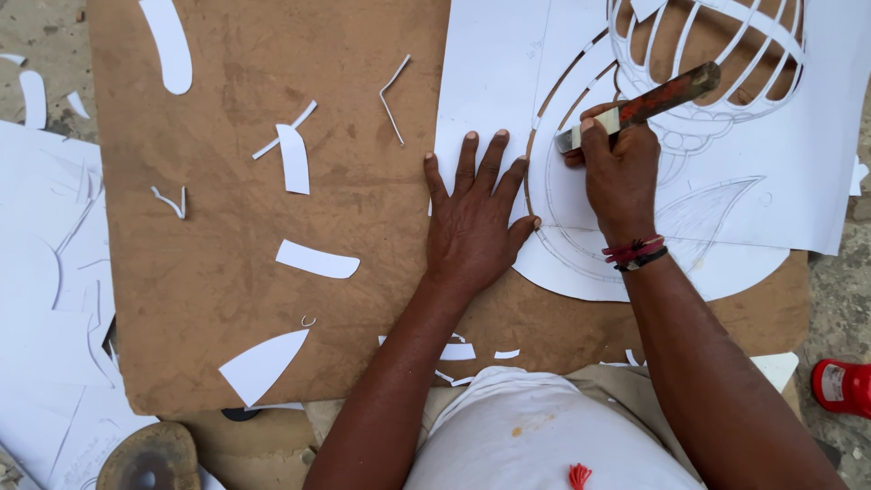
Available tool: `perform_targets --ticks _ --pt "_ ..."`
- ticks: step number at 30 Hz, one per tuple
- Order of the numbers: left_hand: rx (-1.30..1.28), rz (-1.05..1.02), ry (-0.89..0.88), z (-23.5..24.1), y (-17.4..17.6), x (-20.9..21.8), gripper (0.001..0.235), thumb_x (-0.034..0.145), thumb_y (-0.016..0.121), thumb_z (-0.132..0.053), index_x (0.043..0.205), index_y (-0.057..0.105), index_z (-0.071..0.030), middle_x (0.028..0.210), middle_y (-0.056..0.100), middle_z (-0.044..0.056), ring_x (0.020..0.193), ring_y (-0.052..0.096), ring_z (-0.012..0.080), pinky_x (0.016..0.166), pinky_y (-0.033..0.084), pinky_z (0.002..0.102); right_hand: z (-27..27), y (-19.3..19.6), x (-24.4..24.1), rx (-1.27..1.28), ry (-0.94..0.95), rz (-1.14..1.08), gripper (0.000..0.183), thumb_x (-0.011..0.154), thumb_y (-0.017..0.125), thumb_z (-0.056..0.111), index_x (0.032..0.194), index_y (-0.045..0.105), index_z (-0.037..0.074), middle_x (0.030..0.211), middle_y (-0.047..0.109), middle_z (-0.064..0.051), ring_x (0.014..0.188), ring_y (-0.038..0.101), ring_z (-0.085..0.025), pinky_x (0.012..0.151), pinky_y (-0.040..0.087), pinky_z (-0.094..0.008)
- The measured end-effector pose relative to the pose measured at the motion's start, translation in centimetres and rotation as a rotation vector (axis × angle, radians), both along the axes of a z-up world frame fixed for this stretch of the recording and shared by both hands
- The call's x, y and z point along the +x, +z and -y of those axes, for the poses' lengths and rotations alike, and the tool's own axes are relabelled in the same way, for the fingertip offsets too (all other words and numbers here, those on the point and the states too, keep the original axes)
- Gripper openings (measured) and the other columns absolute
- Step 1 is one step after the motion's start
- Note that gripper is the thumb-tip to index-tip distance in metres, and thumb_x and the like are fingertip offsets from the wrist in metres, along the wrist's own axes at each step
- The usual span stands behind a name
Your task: The person uses a craft knife to cut along pencil lines on a large white sheet of paper placed on a brown work surface. They carefully follow curved and straight lines, removing small strips of paper and occasionally lifting the sheet to clear debris.
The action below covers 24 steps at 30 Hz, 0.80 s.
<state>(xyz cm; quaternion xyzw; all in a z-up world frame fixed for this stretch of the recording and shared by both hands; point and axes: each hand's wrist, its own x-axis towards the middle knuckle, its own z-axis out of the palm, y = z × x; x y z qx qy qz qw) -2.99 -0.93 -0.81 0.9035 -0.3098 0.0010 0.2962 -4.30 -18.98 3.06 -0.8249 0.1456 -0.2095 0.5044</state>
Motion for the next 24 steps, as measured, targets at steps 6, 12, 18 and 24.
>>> perform_targets --ticks 6,12,18,24 --pt "0.029 -0.029 -0.006 0.0 0.4 0.1 0.072 0.087 0.071 -0.05 0.149 0.05 -0.019 0.167 0.024 0.008 0.156 0.01 0.0313 0.12 0.0 0.072 0.0 -0.8 0.8 -0.078 -0.049 -0.011 0.014 0.108 0.058 0.009 0.107 0.062 -0.004 0.082 0.071 -0.008 0.067 0.071 -0.012 0.06 0.06 -0.026" --pt "0.047 -0.021 -0.005 0.0 0.6 0.1 0.073 0.087 0.071 -0.048 0.15 0.049 -0.02 0.167 0.024 0.007 0.156 0.011 0.0306 0.121 -0.001 0.07 0.3 -0.8 0.9 -0.141 -0.016 -0.043 0.019 0.107 0.056 0.01 0.107 0.062 -0.007 0.077 0.07 -0.011 0.064 0.07 -0.014 0.057 0.058 -0.027" --pt "0.021 -0.022 0.004 0.0 0.6 0.0 0.073 0.086 0.071 -0.048 0.149 0.05 -0.019 0.166 0.025 0.007 0.156 0.011 0.0306 0.12 -0.003 0.069 -0.3 0.0 0.7 -0.106 0.015 -0.057 0.021 0.107 0.055 0.013 0.106 0.063 -0.007 0.078 0.07 -0.009 0.067 0.071 -0.013 0.06 0.06 -0.025" --pt "0.033 -0.034 0.0 0.0 0.5 0.1 0.073 0.086 0.071 -0.049 0.148 0.05 -0.02 0.166 0.025 0.007 0.156 0.011 0.0295 0.12 -0.004 0.07 0.2 -0.4 0.9 -0.111 0.006 -0.078 0.023 0.107 0.055 0.013 0.104 0.064 -0.007 0.079 0.07 -0.01 0.068 0.071 -0.014 0.06 0.061 -0.026"
